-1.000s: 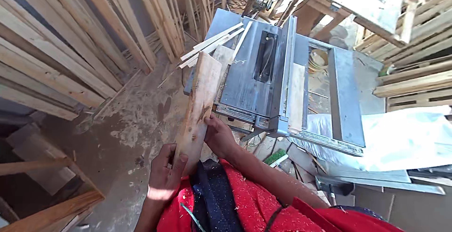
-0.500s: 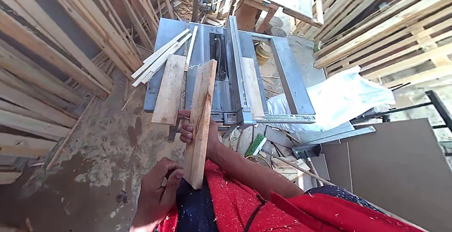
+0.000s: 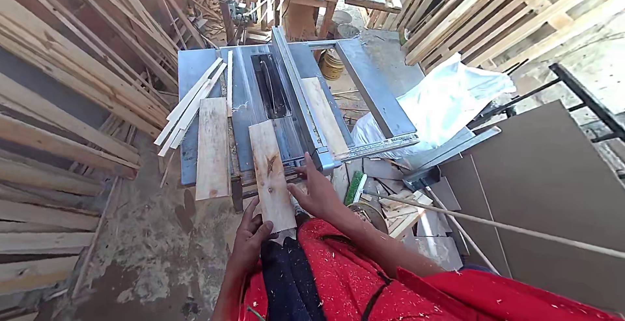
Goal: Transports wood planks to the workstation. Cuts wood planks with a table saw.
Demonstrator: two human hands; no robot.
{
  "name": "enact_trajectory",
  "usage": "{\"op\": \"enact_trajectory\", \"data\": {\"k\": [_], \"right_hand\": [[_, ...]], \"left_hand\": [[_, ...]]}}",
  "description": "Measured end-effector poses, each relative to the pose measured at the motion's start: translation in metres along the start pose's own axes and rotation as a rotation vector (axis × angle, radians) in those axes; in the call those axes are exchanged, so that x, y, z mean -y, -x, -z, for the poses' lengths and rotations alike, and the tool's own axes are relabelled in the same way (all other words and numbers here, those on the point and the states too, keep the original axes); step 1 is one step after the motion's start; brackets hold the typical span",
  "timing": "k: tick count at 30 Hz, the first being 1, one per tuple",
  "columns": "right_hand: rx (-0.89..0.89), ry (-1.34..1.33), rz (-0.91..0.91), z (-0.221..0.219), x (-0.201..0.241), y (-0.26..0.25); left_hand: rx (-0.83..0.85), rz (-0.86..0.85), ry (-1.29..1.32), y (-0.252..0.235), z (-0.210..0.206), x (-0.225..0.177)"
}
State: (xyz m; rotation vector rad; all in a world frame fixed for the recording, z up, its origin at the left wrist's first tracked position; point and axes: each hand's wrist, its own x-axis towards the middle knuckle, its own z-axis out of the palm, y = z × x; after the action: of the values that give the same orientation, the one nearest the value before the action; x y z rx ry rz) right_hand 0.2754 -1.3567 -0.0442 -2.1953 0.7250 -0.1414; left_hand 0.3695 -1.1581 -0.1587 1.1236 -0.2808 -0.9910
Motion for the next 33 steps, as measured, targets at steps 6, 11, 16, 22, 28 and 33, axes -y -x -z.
{"op": "enact_trajectory", "data": {"k": [6,11,16,22,28,33], "right_hand": [[0.155,0.251,-0.049,0.023,-0.036,0.039],[0.17,0.314,-0.013,0.023,-0.041,0.049],[0.147,0.38,0.082,0.027,-0.04,0.047],[0.163,0.538,0.241,0.025,-0.038,0.038],[0.288,0.525,0.366,0.013,-0.035,0.02],[0.264,0.707,0.434,0.012,-0.037,0.012]], "left_hand": [[-0.04,0.071,0.056,-0.017,-0.004,0.024],[-0.094,0.073,-0.054,-0.021,-0.011,0.025],[-0.112,0.042,-0.161,-0.027,-0.024,0.024],[-0.111,0.045,-0.206,-0.035,-0.034,0.026],[-0.116,0.047,-0.213,-0.042,-0.043,0.028],[-0.083,0.065,-0.213,-0.049,-0.049,0.025]]}}
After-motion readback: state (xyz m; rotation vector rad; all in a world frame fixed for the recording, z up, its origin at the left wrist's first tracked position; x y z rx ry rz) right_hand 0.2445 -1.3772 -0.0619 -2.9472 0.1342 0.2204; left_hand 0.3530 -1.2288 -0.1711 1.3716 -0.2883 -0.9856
